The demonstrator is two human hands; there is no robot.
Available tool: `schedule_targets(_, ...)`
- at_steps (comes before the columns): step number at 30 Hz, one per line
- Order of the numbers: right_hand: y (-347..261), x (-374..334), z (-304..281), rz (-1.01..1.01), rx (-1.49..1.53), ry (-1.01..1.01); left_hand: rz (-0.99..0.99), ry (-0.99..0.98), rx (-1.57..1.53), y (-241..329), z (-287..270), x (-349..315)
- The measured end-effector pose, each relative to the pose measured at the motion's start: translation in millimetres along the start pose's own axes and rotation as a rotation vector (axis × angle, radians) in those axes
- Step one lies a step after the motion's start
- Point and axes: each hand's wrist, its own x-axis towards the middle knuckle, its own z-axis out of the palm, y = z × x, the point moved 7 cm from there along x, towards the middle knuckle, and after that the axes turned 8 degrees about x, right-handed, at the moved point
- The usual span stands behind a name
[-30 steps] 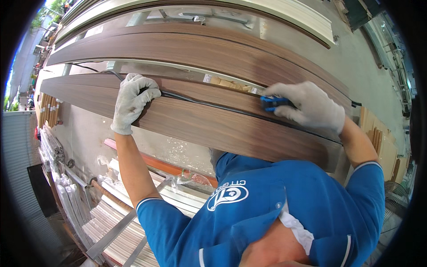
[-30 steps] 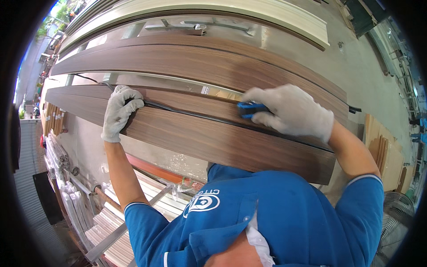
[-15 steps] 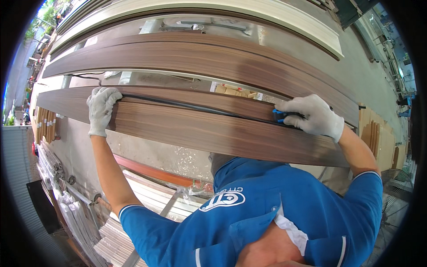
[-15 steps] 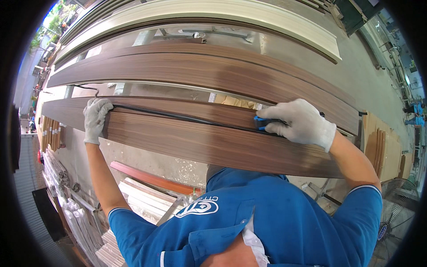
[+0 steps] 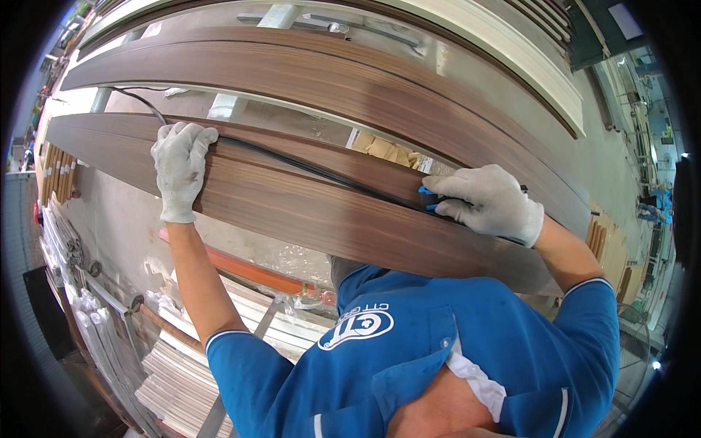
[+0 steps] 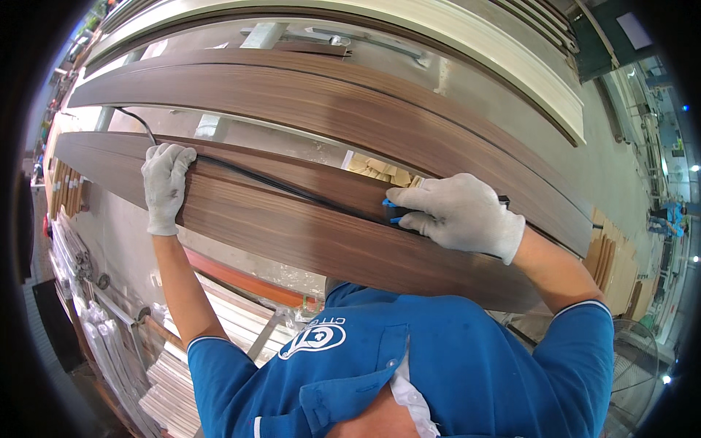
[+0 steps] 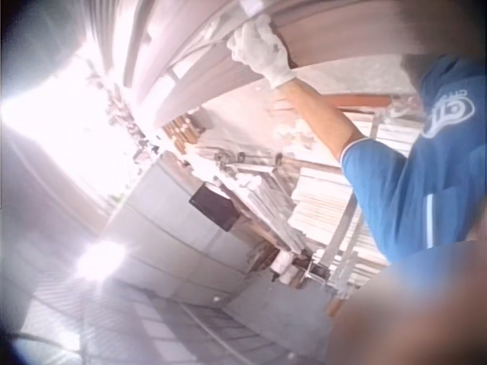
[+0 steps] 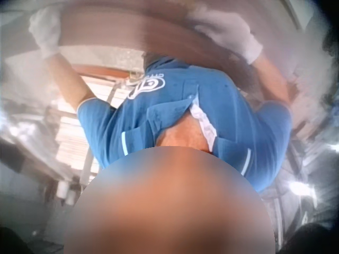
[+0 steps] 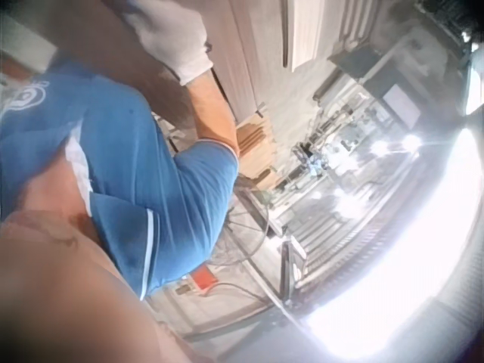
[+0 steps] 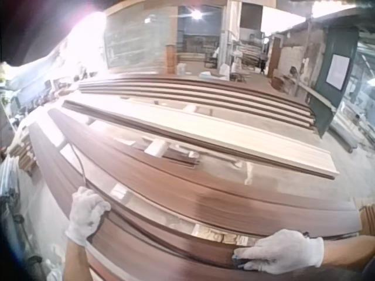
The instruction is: The person applies a black sealant strip along the edge of wooden planks using a blue utility knife to guide and smooth the material. They work on multiple planks, ensuring the sealant is evenly applied and aligned with the plank edges.
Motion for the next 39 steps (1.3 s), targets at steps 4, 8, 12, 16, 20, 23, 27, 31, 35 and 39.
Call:
schedule_targets(4, -15.0, 41.3, 13.0, -0.049, -0.057, -0.016, 0.004, 0.012, -0.017, 2.8, -2.7, 0.0)
schedule_targets(8, -29.4, 89.9, 28.2, -0.076, -0.088, -0.06, 0.006, 0.024, -0.022, 3.9, -3.3, -1.2)
schedule_targets(12, -52.3, 153.9, 42.4, -0.197, -0.057, -0.053, -0.017, 0.027, -0.02, 1.3, -0.5, -3.9)
schedule_targets(16, -72.6, 223.8, 64.5, -0.246, -0.092, -0.085, -0.03, 0.02, -0.006, -4.5, 2.5, -3.5)
schedule_targets(20, -77.4, 240.0, 67.0, -0.278, -0.074, -0.079, -0.028, -0.002, -0.001, -9.5, 3.7, -1.2)
schedule_targets(23, -65.7, 203.3, 56.5, -0.329, -0.08, -0.088, 0.009, 0.048, -0.013, -7.6, 0.3, -0.5)
schedule_targets(27, -29.0, 94.9, 24.7, -0.148, -0.103, -0.142, 0.012, 0.064, -0.005, -6.7, 1.0, 0.3)
schedule_targets(31, -7.5, -5.8, -2.7, 0.053, -0.094, -0.085, 0.017, 0.073, -0.023, -4.7, 1.1, 0.9)
schedule_targets(35, 5.2, -36.0, -8.7, 0.192, -0.019, -0.018, -0.016, 0.023, -0.032, -6.5, 1.0, 2.1)
schedule_targets(39, -0.4, -8.0, -3.5, 0.074, 0.028, -0.026, -0.041, 0.027, -0.119, -7.7, -0.8, 2.2)
